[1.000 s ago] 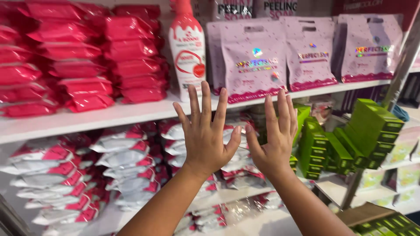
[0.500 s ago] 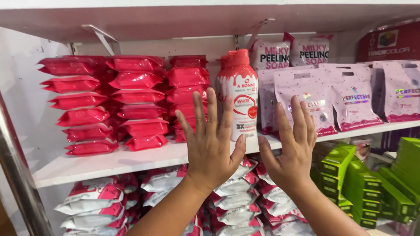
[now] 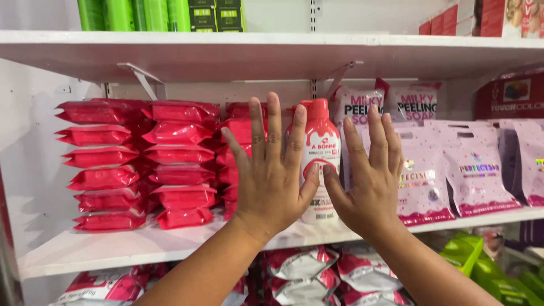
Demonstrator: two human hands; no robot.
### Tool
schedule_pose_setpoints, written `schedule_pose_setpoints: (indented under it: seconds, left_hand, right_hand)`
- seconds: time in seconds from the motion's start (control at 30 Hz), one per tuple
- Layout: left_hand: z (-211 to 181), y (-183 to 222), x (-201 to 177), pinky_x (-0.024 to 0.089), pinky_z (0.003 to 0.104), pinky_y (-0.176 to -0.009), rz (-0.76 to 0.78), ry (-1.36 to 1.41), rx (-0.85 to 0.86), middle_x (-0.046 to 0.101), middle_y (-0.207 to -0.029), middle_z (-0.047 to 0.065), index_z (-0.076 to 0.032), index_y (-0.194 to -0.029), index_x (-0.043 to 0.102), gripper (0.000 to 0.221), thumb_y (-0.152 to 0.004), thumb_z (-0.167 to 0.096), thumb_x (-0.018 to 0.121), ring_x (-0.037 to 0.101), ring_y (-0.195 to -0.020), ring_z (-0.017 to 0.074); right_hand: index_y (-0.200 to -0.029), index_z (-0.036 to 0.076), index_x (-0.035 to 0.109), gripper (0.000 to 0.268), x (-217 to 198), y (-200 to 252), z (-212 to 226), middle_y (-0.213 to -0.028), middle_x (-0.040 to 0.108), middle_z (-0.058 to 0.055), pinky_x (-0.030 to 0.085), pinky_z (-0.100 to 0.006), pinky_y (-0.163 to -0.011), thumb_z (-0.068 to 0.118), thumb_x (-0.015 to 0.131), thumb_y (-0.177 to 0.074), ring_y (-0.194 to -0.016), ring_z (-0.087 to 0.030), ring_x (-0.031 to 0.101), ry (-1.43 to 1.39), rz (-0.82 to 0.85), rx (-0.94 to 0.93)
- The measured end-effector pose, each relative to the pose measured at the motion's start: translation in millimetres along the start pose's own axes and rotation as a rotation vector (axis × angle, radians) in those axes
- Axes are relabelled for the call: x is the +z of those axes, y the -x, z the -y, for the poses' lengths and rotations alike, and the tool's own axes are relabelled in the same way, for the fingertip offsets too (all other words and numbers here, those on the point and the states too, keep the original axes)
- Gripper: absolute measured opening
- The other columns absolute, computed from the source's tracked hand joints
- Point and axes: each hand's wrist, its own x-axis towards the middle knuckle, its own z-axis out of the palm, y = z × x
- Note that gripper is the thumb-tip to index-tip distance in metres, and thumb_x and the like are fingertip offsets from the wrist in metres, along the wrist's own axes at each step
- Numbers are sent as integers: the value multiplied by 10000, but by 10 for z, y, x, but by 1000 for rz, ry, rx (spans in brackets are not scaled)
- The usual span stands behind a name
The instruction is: The person picks up stacks of green boxes from a shelf and places them into a cardboard box on the floor. The person repeats this process multiple times, handling the boxes by hand and organizing them into the container.
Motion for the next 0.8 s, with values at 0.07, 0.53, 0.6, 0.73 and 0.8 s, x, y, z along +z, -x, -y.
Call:
schedule_pose_setpoints:
  seconds: [0.07, 0.53, 0.6, 0.73, 0.8]
  left_hand:
    - [66, -110, 81, 28, 857, -1132, -22, -8, 3, 51, -1683, 290, -74, -1642, 150, 912, -965, -471, 613, 46, -1578, 491]
    - [575, -454, 349, 93, 739, -1209, -116, -22, -3, 54, -1679, 309, -71, -1637, 117, 935, -929, -377, 645, 72, -1583, 469]
    - [713, -576, 338, 122, 659, -1281, -158, -17, 7, 67, -1717, 239, -109, -1656, 137, 884, -963, -361, 625, 70, -1611, 449]
    - [1057, -832, 333, 135, 605, -1304, -161, -70, 37, 80, -1729, 182, -133, -1661, 156, 832, -990, -341, 601, 77, -1613, 416]
    - [1230, -932, 363, 124, 595, -1315, -151, -105, 46, 58, -1734, 170, -127, -1670, 124, 827, -1021, -352, 586, 55, -1620, 385]
  right_hand:
    - [-1572, 83, 439, 751, 86, -115, -93, -1673, 239, -253, 188, -583, -1257, 260, 731, -903, -1562, -463, 204, -14, -19, -29]
    - [-1575, 73, 422, 793, 607, -675, -227, -1666, 206, -284, 219, -616, -1235, 232, 727, -861, -1537, -503, 195, -47, -64, -114]
    - [-1585, 76, 422, 789, 677, -811, -191, -1659, 218, -281, 231, -619, -1240, 250, 733, -882, -1534, -501, 205, -11, -88, -113]
    - [-1595, 65, 421, 764, 765, -1085, -117, -1660, 223, -291, 232, -619, -1242, 255, 729, -922, -1539, -501, 213, 41, -119, -135]
    - [-1596, 76, 434, 760, 828, -1201, -84, -1660, 229, -280, 246, -613, -1235, 256, 732, -921, -1534, -495, 224, 69, -134, -122]
